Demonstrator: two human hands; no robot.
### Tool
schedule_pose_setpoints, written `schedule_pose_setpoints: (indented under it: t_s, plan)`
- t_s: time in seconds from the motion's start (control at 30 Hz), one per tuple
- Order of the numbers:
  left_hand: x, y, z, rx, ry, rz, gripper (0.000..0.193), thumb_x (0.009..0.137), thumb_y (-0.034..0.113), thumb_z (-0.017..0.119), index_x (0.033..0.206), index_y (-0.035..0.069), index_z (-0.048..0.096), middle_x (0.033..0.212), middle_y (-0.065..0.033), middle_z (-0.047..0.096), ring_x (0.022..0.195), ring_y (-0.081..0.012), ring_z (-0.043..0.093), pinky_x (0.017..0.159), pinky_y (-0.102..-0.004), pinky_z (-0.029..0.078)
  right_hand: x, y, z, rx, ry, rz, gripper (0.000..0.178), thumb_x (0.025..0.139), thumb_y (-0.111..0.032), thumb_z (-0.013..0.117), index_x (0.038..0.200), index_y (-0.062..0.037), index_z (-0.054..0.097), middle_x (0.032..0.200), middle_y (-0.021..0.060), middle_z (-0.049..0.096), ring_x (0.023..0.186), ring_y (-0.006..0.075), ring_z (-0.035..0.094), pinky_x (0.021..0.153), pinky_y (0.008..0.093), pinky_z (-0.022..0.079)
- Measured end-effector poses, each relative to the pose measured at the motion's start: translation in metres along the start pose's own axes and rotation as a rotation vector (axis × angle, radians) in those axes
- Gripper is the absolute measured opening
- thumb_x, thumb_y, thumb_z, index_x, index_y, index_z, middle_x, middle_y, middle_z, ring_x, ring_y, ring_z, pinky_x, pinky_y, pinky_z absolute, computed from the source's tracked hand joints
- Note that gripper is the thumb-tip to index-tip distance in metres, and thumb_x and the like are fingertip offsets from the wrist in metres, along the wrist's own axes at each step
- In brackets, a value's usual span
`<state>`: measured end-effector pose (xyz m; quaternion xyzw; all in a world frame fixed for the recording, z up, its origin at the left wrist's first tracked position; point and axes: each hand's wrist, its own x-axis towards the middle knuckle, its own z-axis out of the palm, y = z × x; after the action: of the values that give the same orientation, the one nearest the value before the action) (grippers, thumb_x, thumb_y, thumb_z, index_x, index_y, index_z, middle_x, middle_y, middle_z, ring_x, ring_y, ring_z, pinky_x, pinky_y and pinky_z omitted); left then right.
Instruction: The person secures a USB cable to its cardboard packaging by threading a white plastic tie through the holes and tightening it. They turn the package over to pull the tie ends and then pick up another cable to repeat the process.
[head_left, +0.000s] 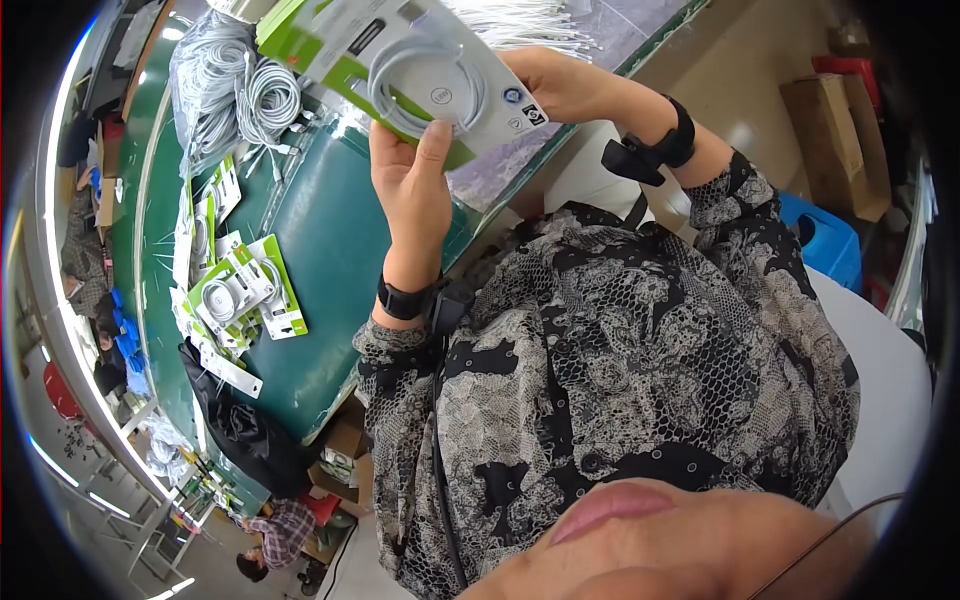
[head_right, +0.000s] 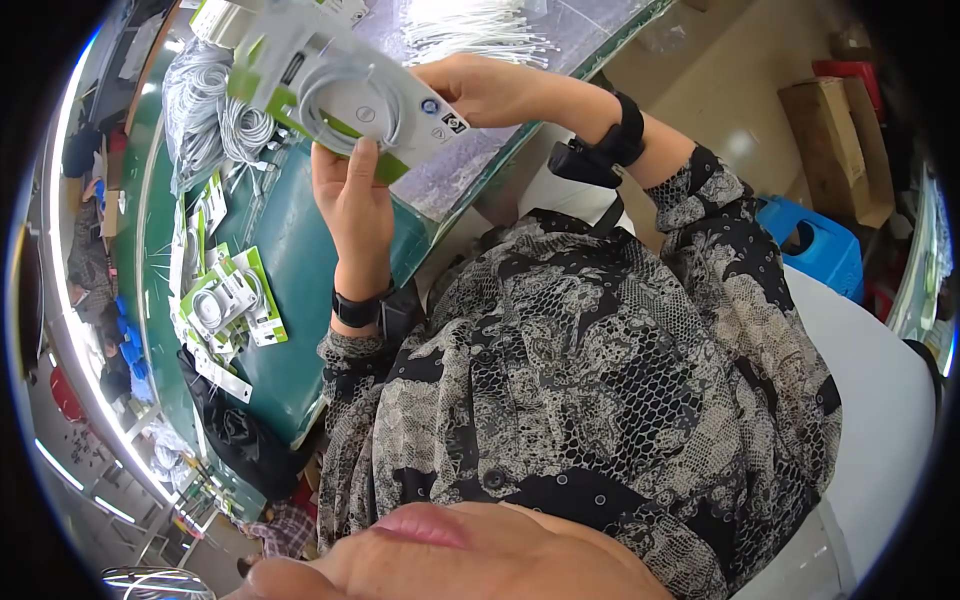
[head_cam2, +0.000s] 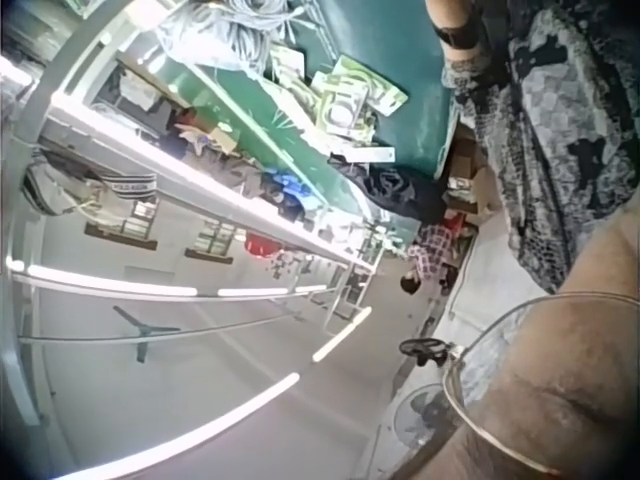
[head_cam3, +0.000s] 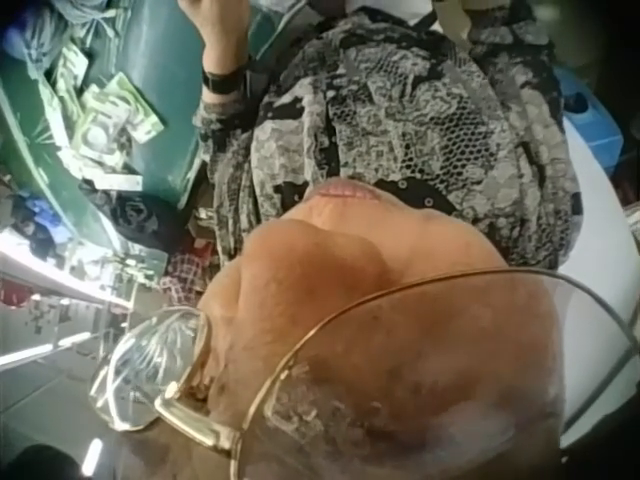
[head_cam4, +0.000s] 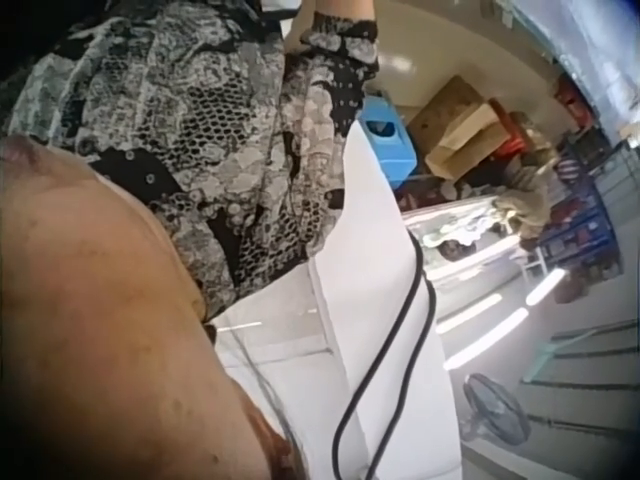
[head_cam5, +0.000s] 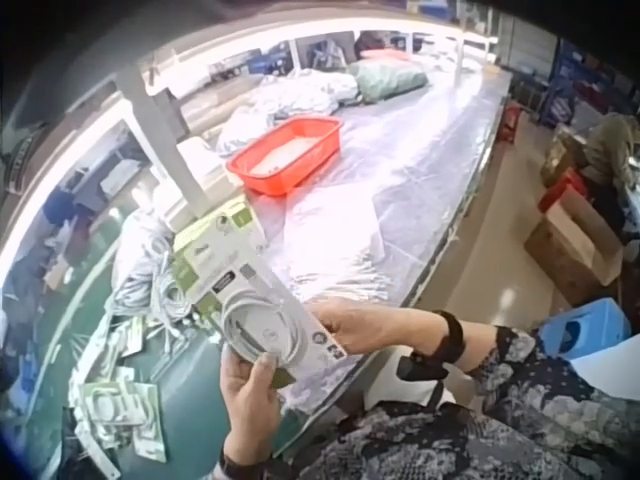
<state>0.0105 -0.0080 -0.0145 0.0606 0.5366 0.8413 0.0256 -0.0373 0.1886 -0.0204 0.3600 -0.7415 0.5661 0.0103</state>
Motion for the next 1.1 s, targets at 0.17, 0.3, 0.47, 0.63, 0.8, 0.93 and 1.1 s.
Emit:
schedule_pose_setpoints:
  t_s: [0.17, 0.3, 0.47, 0.63, 0.8, 0.93, 1.1]
  plan:
    - [0.006, -0.005, 0.002, 0.107, 0.086, 0.023, 0.034, 0.090, 0.003, 0.054, 0.122, -0.002, 0.043, 0.113, -0.0082, 0.056, 0.102, -0.0152, 0.055, 0.090, -0.0289, 0.044, -0.001, 0.010, 0.007, -0.063, -0.071, -0.031, 0.018, 0.084, -0.001, 0.057, 0.102, 0.0003, 0.060, 0.089, 0.0119, 0.067, 0.079, 0.0215, 0.063, 0.074, 0.0323, 0.049]
    - [0.016, -0.006, 0.002, 0.161, 0.153, 0.042, 0.036, 0.091, 0.005, 0.051, 0.125, -0.002, 0.042, 0.113, -0.0081, 0.055, 0.100, -0.0154, 0.055, 0.087, -0.0282, 0.044, -0.015, 0.002, 0.023, 0.366, -0.136, 0.332, 0.023, 0.079, 0.000, 0.061, 0.103, 0.0011, 0.060, 0.090, 0.0129, 0.065, 0.082, 0.0237, 0.062, 0.076, 0.0327, 0.049]
    - [0.014, -0.009, 0.009, -0.008, 0.133, -0.011, 0.037, 0.090, 0.006, 0.050, 0.125, -0.002, 0.042, 0.113, -0.0088, 0.055, 0.099, -0.0156, 0.056, 0.085, -0.0293, 0.046, -0.018, 0.018, 0.034, 0.059, 0.119, 0.128, 0.029, 0.078, 0.003, 0.061, 0.106, 0.0009, 0.058, 0.093, 0.0141, 0.064, 0.085, 0.0263, 0.061, 0.079, 0.0325, 0.049]
    - [0.019, -0.001, 0.005, -0.082, 0.160, 0.006, 0.037, 0.091, 0.005, 0.051, 0.125, -0.002, 0.042, 0.114, -0.0087, 0.054, 0.101, -0.0151, 0.055, 0.085, -0.0290, 0.046, -0.010, 0.032, 0.059, -0.094, 0.209, -0.093, 0.031, 0.080, 0.003, 0.058, 0.111, 0.0004, 0.057, 0.100, 0.0150, 0.062, 0.090, 0.0255, 0.061, 0.082, 0.0332, 0.048]
    - [0.019, -0.005, -0.022, 0.003, 0.188, 0.064, 0.036, 0.092, 0.007, 0.052, 0.125, -0.002, 0.041, 0.114, -0.0087, 0.054, 0.100, -0.0151, 0.055, 0.085, -0.0277, 0.046, 0.002, 0.033, 0.035, 0.280, 0.188, 0.168, 0.029, 0.085, -0.006, 0.062, 0.113, -0.0011, 0.057, 0.110, 0.0127, 0.059, 0.096, 0.0217, 0.059, 0.085, 0.0329, 0.048]
    - [0.009, -0.012, -0.036, 0.248, 0.166, 0.132, 0.035, 0.093, 0.011, 0.053, 0.124, -0.002, 0.041, 0.112, -0.0089, 0.055, 0.096, -0.0153, 0.055, 0.083, -0.0279, 0.046, 0.034, 0.027, 0.027, 0.520, 0.421, 0.304, 0.028, 0.085, -0.018, 0.065, 0.110, -0.0043, 0.059, 0.104, 0.0090, 0.058, 0.096, 0.0209, 0.058, 0.084, 0.0340, 0.048]
    - [-0.004, -0.025, -0.047, 0.509, 0.218, 0.239, 0.031, 0.096, 0.015, 0.051, 0.120, -0.003, 0.043, 0.107, -0.0099, 0.055, 0.092, -0.0158, 0.054, 0.080, -0.0285, 0.045, 0.068, -0.035, 0.039, -0.498, 0.501, -0.290, 0.023, 0.080, -0.018, 0.066, 0.101, -0.0080, 0.062, 0.090, 0.0063, 0.058, 0.092, 0.0214, 0.053, 0.084, 0.0365, 0.042]
